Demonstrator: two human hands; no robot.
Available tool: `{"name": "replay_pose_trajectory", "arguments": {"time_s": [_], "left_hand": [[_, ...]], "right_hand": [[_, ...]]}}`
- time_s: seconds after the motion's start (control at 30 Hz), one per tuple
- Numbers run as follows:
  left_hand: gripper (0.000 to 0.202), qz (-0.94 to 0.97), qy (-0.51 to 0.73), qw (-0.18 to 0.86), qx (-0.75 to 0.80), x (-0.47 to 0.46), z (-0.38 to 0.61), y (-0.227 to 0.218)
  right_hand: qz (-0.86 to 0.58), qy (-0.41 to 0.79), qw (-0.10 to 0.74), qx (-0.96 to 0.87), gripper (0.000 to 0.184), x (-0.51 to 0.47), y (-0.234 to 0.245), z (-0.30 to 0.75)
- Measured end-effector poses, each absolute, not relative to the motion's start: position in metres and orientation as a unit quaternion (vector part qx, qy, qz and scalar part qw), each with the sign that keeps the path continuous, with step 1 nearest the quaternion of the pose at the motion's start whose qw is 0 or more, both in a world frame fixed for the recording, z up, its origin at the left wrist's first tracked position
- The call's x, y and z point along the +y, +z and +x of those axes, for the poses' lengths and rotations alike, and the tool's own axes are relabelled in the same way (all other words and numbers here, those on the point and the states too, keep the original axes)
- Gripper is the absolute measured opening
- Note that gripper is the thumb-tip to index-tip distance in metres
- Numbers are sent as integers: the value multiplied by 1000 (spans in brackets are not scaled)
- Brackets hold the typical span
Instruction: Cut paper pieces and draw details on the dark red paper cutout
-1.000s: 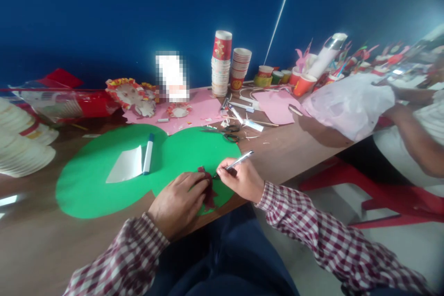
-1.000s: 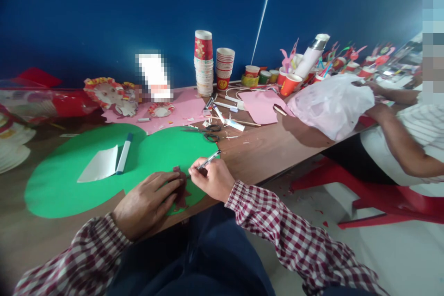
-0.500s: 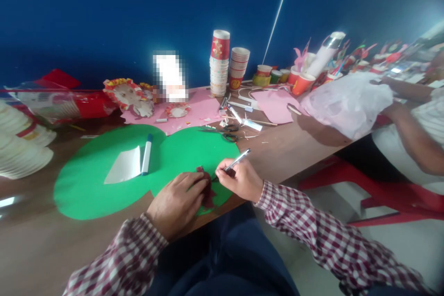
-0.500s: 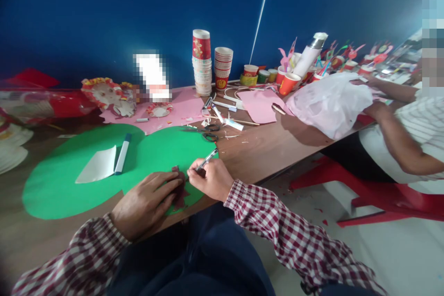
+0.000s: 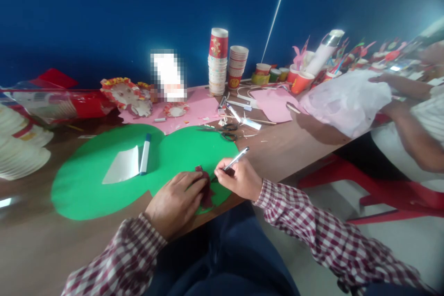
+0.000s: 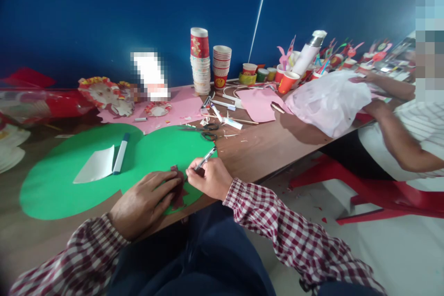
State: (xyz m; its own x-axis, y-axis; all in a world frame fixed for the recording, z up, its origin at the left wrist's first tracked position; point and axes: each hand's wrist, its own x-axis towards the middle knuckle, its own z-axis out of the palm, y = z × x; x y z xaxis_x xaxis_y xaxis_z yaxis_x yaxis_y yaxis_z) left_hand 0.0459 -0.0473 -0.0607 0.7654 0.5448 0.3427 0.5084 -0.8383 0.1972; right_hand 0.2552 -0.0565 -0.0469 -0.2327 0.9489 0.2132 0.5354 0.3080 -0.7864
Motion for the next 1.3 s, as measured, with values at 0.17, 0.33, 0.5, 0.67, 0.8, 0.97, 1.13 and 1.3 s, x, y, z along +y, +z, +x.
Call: {"name": "replay_pose_trajectory", "arguments": {"time_s": [0.17,0.33,0.5,0.67,0.8,0.97,1.13,1.3], "left_hand": [[29,939,200,36,276,-47,47,-61],[30,938,204,45,278,-47,47,-60],[30,937,203,48,280,-48,46,-60],[29,940,196,38,275,-48,46,-60],[29,939,196,43,280,-48,46,-61],[32,934,200,78,286,-46,44,-62],[32,926,191,120,302,-45,42,-61],[32,924,190,141,301,-43,42,-60]], "right_hand": [[-509,290,351,-730,17,-56,-47,255],[-511,282,345,-735,16,-56,-47,256],[-506,283,344,-738,14,-56,-47,256],[-505,287,344,-738,16,-57,-46,256],[-505,309,351,-725,16,-57,-47,256],[-508,384,389,-665,18,-57,-47,258],[-503,440,441,-600,24,-63,-42,263],[-486,470,427,-601,16,-73,-40,267]]}}
